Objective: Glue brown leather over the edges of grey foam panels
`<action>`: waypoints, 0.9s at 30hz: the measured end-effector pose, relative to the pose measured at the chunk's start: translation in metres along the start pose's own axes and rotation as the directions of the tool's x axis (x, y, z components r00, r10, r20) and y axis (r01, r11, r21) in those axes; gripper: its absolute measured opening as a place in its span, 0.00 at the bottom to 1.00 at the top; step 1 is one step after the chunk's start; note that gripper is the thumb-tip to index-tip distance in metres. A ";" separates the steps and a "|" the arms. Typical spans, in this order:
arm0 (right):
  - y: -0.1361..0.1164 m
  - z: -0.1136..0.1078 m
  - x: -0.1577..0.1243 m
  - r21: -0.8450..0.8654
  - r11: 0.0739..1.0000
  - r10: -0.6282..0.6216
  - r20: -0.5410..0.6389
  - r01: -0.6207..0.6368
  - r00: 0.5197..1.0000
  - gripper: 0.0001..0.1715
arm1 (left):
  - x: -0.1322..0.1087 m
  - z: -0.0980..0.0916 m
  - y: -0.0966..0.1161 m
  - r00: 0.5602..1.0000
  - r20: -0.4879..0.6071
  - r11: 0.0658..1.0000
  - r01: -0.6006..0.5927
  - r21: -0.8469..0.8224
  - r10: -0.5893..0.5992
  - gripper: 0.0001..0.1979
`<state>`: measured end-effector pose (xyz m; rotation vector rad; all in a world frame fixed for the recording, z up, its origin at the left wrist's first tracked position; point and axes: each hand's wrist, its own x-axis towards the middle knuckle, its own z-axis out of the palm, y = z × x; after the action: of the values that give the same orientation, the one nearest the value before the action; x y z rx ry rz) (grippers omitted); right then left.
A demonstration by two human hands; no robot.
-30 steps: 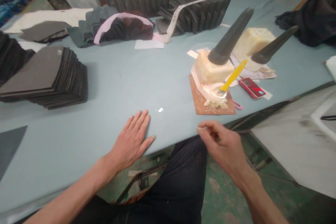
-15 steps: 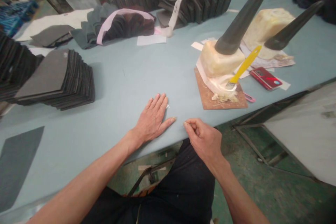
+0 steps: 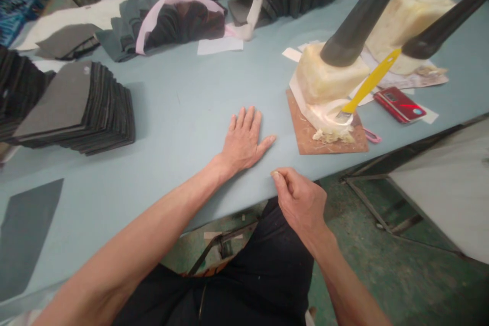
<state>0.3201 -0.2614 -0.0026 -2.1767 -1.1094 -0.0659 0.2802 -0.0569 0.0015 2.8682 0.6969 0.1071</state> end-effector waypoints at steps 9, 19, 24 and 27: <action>-0.010 0.001 0.002 -0.110 0.994 -0.009 0.029 0.012 1.000 0.24 | 0.016 0.004 0.002 0.999 -0.035 0.998 -0.015 0.053 0.017 0.39; -0.008 0.002 0.001 -0.177 0.984 -0.014 0.050 0.023 0.999 0.23 | 0.051 0.001 -0.029 1.000 -0.024 0.999 0.010 0.042 -0.009 0.38; -0.006 0.003 0.001 -0.165 0.986 -0.009 0.051 0.017 0.999 0.22 | 0.057 -0.007 -0.026 0.999 0.012 0.997 0.051 0.055 -0.052 0.37; -0.003 0.006 0.000 -0.174 0.985 0.029 0.062 -0.018 0.998 0.21 | 0.041 -0.007 -0.014 1.000 0.026 0.999 -0.010 0.045 0.009 0.37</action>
<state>0.3163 -0.2567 -0.0050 -2.3604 -1.1506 -0.0854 0.3092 -0.0242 0.0071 2.9111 0.6893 0.0564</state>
